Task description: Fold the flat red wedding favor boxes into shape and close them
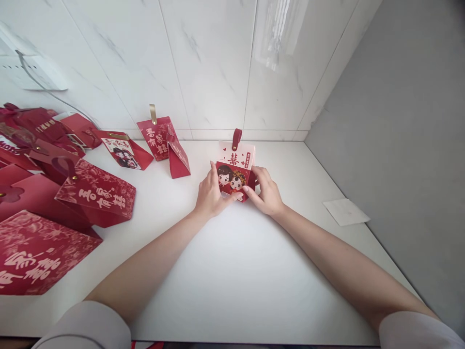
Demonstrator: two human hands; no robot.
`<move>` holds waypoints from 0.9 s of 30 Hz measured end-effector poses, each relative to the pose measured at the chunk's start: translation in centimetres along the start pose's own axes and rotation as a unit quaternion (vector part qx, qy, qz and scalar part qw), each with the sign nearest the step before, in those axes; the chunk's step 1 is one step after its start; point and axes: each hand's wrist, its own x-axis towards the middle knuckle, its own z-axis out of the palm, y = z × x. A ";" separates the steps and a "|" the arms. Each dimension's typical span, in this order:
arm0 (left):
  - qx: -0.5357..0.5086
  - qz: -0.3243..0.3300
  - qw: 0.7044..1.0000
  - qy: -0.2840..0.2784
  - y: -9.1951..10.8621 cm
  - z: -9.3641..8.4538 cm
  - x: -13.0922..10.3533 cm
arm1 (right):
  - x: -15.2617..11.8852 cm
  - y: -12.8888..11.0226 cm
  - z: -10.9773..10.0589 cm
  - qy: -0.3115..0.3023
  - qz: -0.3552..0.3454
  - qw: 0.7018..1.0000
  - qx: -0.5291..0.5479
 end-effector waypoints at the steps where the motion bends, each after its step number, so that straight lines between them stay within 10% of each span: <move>1: -0.004 -0.016 1.000 -0.006 -0.1 0.1 0.0 | -0.1 -0.2 0.0 -0.008 -0.012 1.000 -0.008; 19: -0.250 -0.075 0.965 -0.028 -0.7 -0.1 0.3 | -0.2 -0.6 0.4 -0.011 -0.009 0.994 0.109; 27: -0.284 -0.053 0.956 -0.049 0.5 -0.7 0.4 | 0.3 0.2 0.4 -0.156 0.076 0.954 0.243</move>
